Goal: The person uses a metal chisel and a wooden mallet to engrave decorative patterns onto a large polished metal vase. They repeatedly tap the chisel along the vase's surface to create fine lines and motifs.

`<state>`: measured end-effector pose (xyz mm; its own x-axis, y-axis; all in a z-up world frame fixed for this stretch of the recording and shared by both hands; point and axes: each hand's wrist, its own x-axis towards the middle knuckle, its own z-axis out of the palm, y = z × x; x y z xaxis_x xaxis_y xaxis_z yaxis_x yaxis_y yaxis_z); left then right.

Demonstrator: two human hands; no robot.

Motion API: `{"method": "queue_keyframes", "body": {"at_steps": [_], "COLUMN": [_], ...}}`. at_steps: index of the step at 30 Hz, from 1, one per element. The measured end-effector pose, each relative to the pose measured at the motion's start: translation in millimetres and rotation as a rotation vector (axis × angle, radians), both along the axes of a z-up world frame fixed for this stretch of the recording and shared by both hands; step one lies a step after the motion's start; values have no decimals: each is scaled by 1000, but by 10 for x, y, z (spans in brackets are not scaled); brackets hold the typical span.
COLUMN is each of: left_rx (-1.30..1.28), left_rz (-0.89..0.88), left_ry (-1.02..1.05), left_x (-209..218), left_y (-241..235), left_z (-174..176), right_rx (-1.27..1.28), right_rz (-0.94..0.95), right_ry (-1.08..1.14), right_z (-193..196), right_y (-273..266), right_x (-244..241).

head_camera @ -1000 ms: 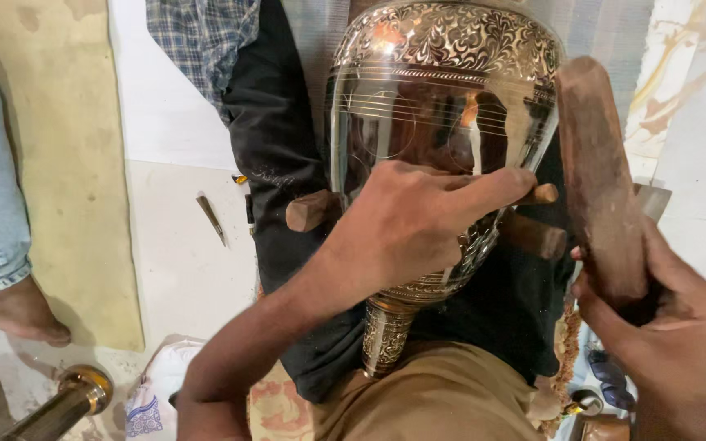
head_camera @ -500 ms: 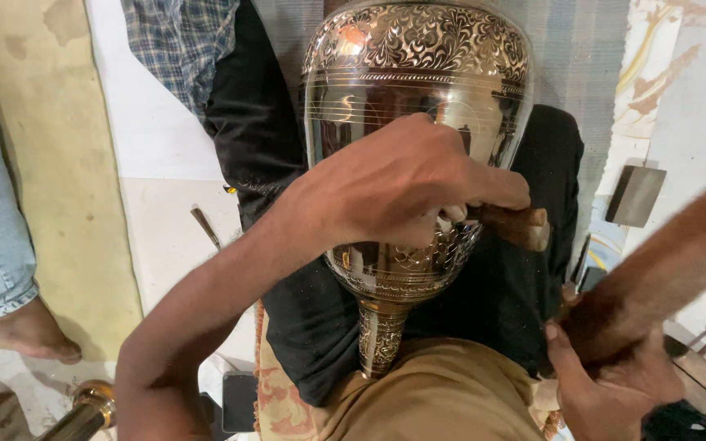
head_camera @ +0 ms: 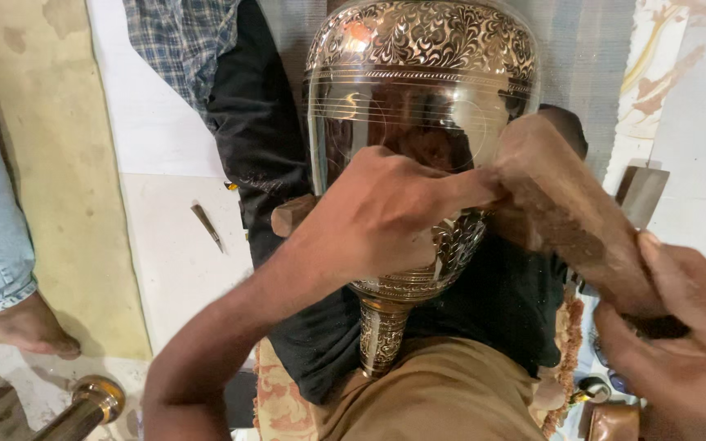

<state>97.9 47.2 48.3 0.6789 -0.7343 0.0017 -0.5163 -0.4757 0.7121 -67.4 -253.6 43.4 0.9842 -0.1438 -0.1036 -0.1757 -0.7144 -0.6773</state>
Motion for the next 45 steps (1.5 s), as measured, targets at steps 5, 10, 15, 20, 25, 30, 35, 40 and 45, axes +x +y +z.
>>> {"method": "queue_keyframes", "body": {"at_steps": [5,10,15,20,25,30,35,40,45], "left_rx": [-379,-366,-432,-359,-408,-479,-578,-468,-554], "left_rz": [327,637,869,1073,1078,1072,1042,1118,1240], "left_ry": [-128,-120,-268,-386,-456,-389,-338,-411,-277], "left_x": [-353,-689,-898,-984,-990,-905,-904,-979,-1061], "left_y": [71,-74,-266,-425,-467,-481,-499,-495,-495], "left_z": [-96,-245,-418,-495,-435,-330,-295,-371,-515], "right_rx": [-144,-187,-55,-201,-225,-360,-414,-552,-421], "right_rz": [246,486,685,790,858,1008,1027,1023,954], "right_ry": [106,94,251,40,-32,-122,-100,-2,11], "right_z": [123,277,489,784,902,1042,1033,887,841], "right_y": [-277,-344,-89,187,386,697,843,587,546], "right_x": [459,970,1309,1304,1290,1462,1491,1422,1417]}}
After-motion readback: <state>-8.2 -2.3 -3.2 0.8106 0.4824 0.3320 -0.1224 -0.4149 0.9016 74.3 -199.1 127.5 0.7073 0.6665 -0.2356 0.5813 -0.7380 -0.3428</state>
